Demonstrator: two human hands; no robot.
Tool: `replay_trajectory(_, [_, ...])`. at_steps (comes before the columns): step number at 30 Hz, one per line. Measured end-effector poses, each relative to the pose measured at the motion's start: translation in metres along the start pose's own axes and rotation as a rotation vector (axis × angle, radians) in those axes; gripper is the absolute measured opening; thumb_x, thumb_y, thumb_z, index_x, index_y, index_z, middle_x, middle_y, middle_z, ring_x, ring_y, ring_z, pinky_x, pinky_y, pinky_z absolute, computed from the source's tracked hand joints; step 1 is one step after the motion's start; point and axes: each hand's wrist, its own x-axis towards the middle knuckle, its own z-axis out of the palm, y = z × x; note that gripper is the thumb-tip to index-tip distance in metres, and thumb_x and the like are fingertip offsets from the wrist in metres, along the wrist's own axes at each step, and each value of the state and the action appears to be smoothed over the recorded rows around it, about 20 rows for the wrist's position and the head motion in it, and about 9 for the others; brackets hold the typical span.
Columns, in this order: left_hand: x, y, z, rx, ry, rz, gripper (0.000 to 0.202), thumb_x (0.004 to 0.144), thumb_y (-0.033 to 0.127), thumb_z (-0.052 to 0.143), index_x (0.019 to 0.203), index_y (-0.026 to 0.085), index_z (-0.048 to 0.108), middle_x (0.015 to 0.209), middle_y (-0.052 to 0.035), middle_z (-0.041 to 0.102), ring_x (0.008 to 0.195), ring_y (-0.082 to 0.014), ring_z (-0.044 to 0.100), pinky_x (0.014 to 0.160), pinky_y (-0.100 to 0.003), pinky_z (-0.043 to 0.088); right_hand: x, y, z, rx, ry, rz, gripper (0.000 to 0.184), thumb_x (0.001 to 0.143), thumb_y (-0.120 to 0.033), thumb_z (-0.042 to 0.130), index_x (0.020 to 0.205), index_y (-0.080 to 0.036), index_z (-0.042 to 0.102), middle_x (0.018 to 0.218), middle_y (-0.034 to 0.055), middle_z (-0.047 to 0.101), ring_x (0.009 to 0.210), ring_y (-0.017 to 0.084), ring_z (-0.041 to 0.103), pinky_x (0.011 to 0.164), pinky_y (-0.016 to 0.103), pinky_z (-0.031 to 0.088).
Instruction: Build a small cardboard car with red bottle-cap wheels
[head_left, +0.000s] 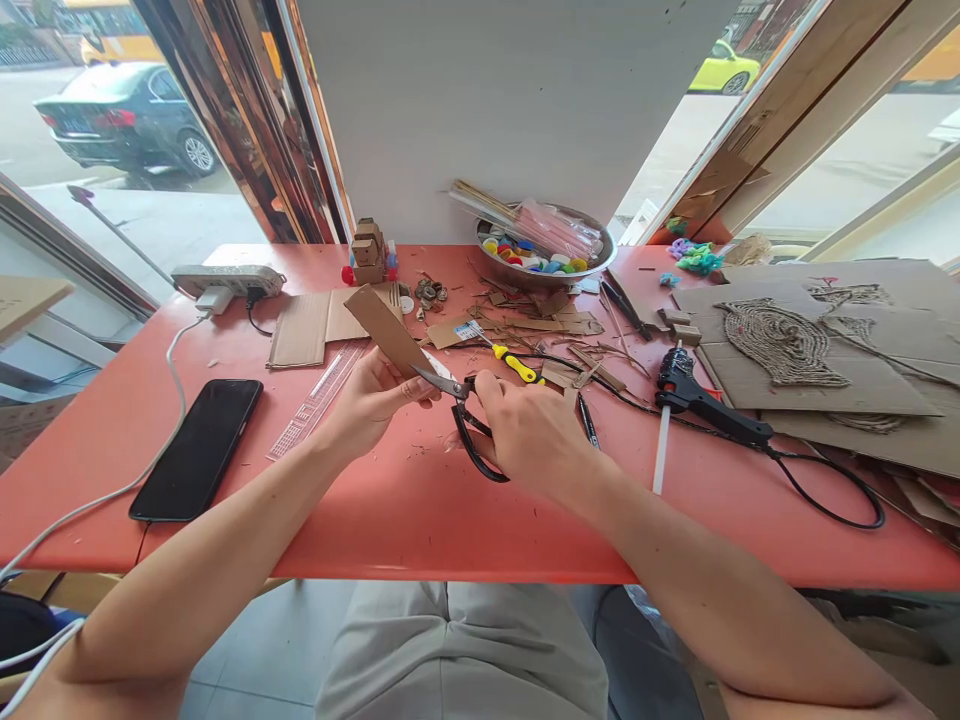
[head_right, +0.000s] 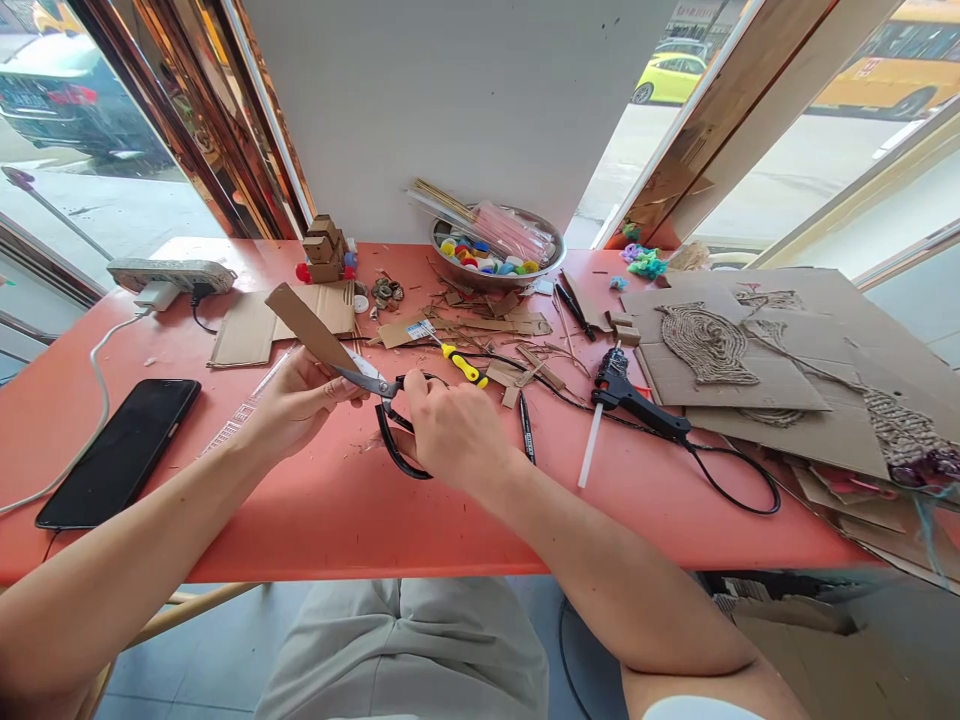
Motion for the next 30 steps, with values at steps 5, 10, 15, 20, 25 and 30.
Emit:
replay_trajectory(5, [0.0000, 0.0010, -0.0009, -0.004, 0.004, -0.003, 0.041, 0.064, 0.046, 0.103, 0.076, 0.018, 0.075, 0.070, -0.0023, 0.076, 0.062, -0.0134, 0.069, 0.058, -0.024, 0.058, -0.0025, 0.0000, -0.0023, 0.043, -0.035, 0.014, 0.051, 0.111, -0.059, 0.044, 0.125, -0.013, 0.059, 0.101, 0.0204, 0.081, 0.101, 0.035, 0.080, 0.060, 0.029, 0.033])
replay_trajectory(10, [-0.0003, 0.0024, 0.0017, 0.010, 0.011, 0.007, 0.043, 0.065, 0.047, 0.103, 0.077, 0.018, 0.074, 0.071, -0.0033, 0.076, 0.063, -0.0151, 0.068, 0.059, -0.027, 0.058, -0.0025, -0.0019, -0.0019, 0.049, -0.055, 0.011, 0.050, 0.111, -0.058, 0.043, 0.127, -0.012, 0.057, 0.101, 0.0207, 0.081, 0.101, 0.035, 0.080, 0.060, 0.030, 0.034])
replay_trajectory(15, [0.0000, 0.0026, 0.0029, 0.034, -0.001, 0.011, 0.043, 0.066, 0.048, 0.102, 0.078, 0.018, 0.073, 0.069, -0.0036, 0.075, 0.063, -0.0157, 0.068, 0.059, -0.027, 0.057, -0.0020, -0.0033, -0.0012, 0.037, -0.066, 0.012, 0.054, 0.110, -0.061, 0.044, 0.128, -0.012, 0.056, 0.099, 0.0209, 0.081, 0.099, 0.035, 0.080, 0.060, 0.030, 0.035])
replay_trajectory(20, [-0.0001, 0.0027, 0.0024, 0.026, -0.003, 0.002, 0.044, 0.066, 0.048, 0.102, 0.078, 0.018, 0.072, 0.070, -0.0031, 0.075, 0.064, -0.0152, 0.067, 0.059, -0.026, 0.057, -0.0026, -0.0037, -0.0024, 0.058, -0.081, 0.022, 0.048, 0.111, -0.057, 0.045, 0.126, -0.013, 0.056, 0.096, 0.0183, 0.081, 0.097, 0.034, 0.081, 0.059, 0.029, 0.033])
replay_trajectory(25, [-0.0006, 0.0035, 0.0040, 0.004, 0.016, -0.004, 0.045, 0.065, 0.047, 0.103, 0.076, 0.018, 0.070, 0.069, -0.0016, 0.075, 0.061, -0.0131, 0.067, 0.058, -0.025, 0.057, -0.0018, -0.0036, -0.0024, 0.075, -0.067, 0.016, 0.040, 0.112, -0.052, 0.046, 0.122, -0.015, 0.055, 0.095, 0.0174, 0.082, 0.095, 0.034, 0.081, 0.058, 0.029, 0.031])
replay_trajectory(30, [-0.0005, 0.0045, 0.0057, -0.027, 0.031, -0.019, 0.045, 0.062, 0.047, 0.104, 0.074, 0.019, 0.071, 0.068, -0.0009, 0.075, 0.060, -0.0126, 0.067, 0.057, -0.023, 0.056, -0.0007, -0.0032, 0.0013, 0.093, -0.042, 0.012, 0.038, 0.112, -0.050, 0.048, 0.122, -0.015, 0.056, 0.094, 0.0175, 0.082, 0.095, 0.034, 0.081, 0.059, 0.029, 0.032])
